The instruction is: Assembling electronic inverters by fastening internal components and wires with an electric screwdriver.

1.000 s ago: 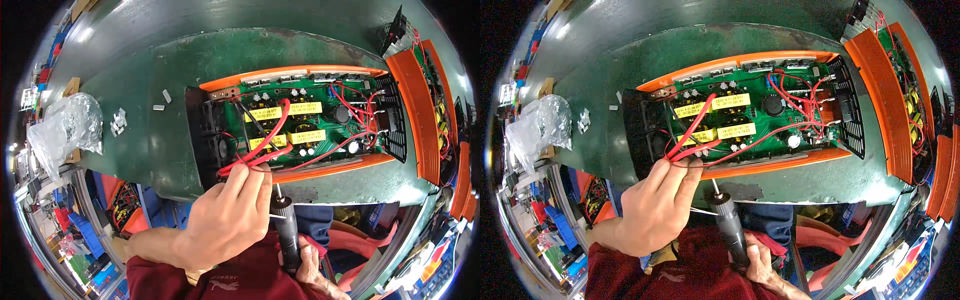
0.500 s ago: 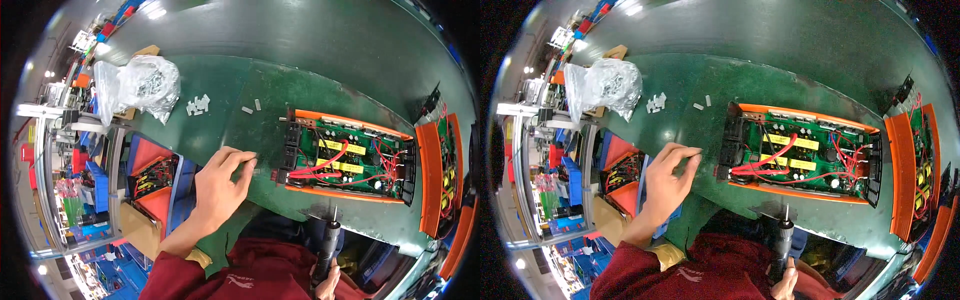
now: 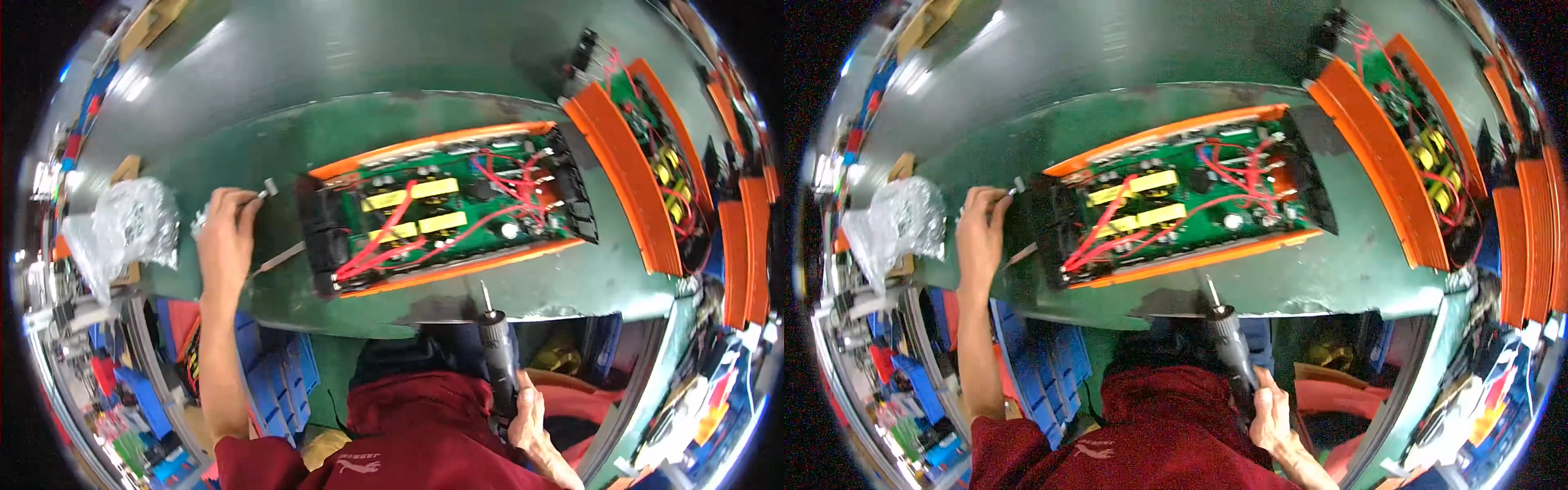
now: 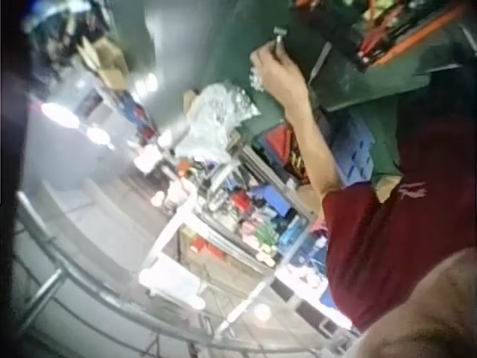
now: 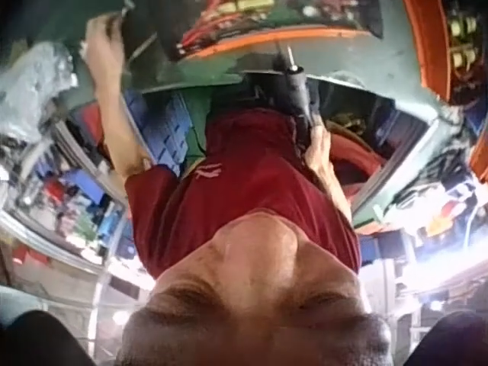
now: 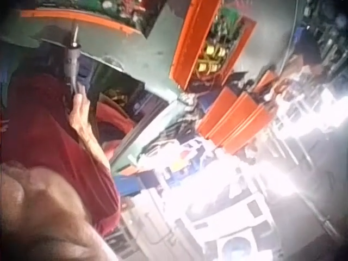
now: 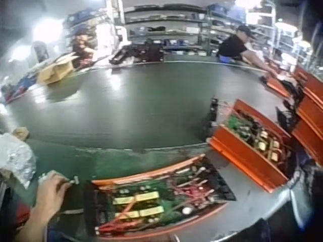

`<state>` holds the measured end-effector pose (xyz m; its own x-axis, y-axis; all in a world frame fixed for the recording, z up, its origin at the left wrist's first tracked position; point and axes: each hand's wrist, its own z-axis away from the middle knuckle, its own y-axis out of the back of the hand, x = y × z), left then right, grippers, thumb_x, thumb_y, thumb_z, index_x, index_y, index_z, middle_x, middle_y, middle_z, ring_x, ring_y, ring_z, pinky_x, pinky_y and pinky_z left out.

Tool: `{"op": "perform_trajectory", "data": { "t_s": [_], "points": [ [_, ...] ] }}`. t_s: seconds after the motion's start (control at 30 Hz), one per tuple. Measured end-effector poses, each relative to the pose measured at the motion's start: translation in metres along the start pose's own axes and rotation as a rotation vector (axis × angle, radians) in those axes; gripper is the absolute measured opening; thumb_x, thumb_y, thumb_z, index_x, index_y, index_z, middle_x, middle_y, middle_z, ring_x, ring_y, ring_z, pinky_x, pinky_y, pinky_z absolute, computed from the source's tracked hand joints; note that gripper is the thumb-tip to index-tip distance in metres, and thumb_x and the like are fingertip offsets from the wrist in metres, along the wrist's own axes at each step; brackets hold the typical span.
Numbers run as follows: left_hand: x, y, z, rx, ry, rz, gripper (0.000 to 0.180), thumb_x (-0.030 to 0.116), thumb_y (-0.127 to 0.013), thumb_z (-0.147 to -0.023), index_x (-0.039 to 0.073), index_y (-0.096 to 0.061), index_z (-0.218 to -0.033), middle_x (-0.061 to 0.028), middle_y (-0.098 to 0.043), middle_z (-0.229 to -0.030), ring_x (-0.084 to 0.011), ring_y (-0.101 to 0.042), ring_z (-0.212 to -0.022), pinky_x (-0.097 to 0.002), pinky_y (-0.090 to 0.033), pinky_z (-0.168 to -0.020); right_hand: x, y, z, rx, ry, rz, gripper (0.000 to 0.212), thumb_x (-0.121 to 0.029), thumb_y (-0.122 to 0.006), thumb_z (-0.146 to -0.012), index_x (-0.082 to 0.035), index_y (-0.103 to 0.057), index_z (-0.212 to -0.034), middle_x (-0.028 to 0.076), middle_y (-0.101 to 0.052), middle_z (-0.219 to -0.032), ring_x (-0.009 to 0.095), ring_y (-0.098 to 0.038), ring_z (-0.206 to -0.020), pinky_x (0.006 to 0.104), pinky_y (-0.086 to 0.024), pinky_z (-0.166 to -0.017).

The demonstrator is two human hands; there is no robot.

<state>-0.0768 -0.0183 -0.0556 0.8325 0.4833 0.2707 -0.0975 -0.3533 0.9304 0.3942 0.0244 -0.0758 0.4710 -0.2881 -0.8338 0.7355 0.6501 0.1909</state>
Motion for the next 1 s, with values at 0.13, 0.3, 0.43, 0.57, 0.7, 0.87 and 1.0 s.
{"op": "perform_trajectory", "data": {
  "t_s": [0.13,0.3,0.43,0.57,0.7,0.87,1.0],
  "points": [
    [0.042,0.027,0.007,0.049,0.181,0.189,0.019,0.017,-0.051,-0.108,0.002,-0.062,-0.111,-0.0094,-0.067,-0.105,-0.0149,-0.063,-0.081,-0.0299,-0.051,-0.077,-0.002,0.009,-0.001,-0.036,-0.066,0.071,0.072,-0.060,-0.023,-0.105,0.000,-0.058,-0.122,0.005,-0.064,-0.073,0.014,-0.055,-0.059,0.0314,-0.042,-0.056],
    [0.157,0.039,0.033,-0.160,-0.121,0.666,0.020,-0.002,-0.056,-0.100,0.002,-0.059,-0.119,-0.0141,-0.065,-0.105,-0.0163,-0.066,-0.079,-0.0316,-0.053,-0.070,-0.001,0.018,-0.003,-0.138,-0.146,-0.014,0.061,-0.049,-0.030,-0.108,0.000,-0.055,-0.135,0.012,-0.066,-0.086,0.016,-0.055,-0.072,0.0343,-0.047,-0.068],
    [0.198,0.011,0.008,-0.288,-0.517,0.552,0.031,-0.005,-0.067,-0.084,0.000,-0.066,-0.114,-0.0133,-0.065,-0.100,-0.0250,-0.068,-0.081,-0.0339,-0.056,-0.071,-0.005,0.012,-0.007,-0.096,-0.048,-0.089,0.062,-0.050,-0.030,-0.108,0.000,-0.055,-0.136,0.009,-0.067,-0.084,0.013,-0.053,-0.069,0.0310,-0.044,-0.065],
    [0.212,-0.008,-0.005,-0.116,-0.702,0.271,0.026,0.006,-0.070,-0.074,0.004,-0.071,-0.100,-0.0080,-0.068,-0.094,-0.0242,-0.069,-0.082,-0.0348,-0.053,-0.071,-0.002,0.012,-0.007,-0.139,-0.142,-0.146,0.063,-0.051,-0.032,-0.108,0.000,-0.053,-0.137,0.008,-0.067,-0.088,0.013,-0.056,-0.073,0.0299,-0.046,-0.069],
    [0.214,-0.024,-0.012,-0.184,-0.682,0.121,0.014,0.009,-0.074,-0.077,0.004,-0.065,-0.086,-0.0091,-0.064,-0.122,-0.0286,-0.063,-0.113,-0.0401,-0.049,-0.091,-0.010,0.014,-0.009,-0.195,-0.102,-0.182,0.062,-0.052,-0.032,-0.109,0.000,-0.052,-0.137,0.006,-0.067,-0.089,0.013,-0.057,-0.072,0.0290,-0.047,-0.068],
    [0.217,-0.022,-0.023,-0.325,-0.607,0.136,0.014,0.008,-0.077,-0.076,0.003,-0.066,-0.085,-0.0126,-0.053,-0.146,-0.0320,-0.051,-0.135,-0.0425,-0.045,-0.105,-0.011,0.012,-0.006,-0.298,-0.264,-0.424,0.074,-0.066,-0.032,-0.104,0.001,-0.055,-0.125,0.006,-0.067,-0.082,0.012,-0.057,-0.066,0.0261,-0.043,-0.061],
    [0.213,-0.017,-0.024,-0.471,-0.537,0.180,0.013,0.006,-0.078,-0.077,0.002,-0.067,-0.084,-0.0147,-0.045,-0.157,-0.0339,-0.045,-0.142,-0.0454,-0.040,-0.113,-0.013,0.010,-0.005,-0.360,-0.201,-0.495,0.066,-0.056,-0.027,-0.109,0.001,-0.053,-0.129,0.004,-0.064,-0.083,0.011,-0.053,-0.066,0.0276,-0.043,-0.061]
  ]
}}
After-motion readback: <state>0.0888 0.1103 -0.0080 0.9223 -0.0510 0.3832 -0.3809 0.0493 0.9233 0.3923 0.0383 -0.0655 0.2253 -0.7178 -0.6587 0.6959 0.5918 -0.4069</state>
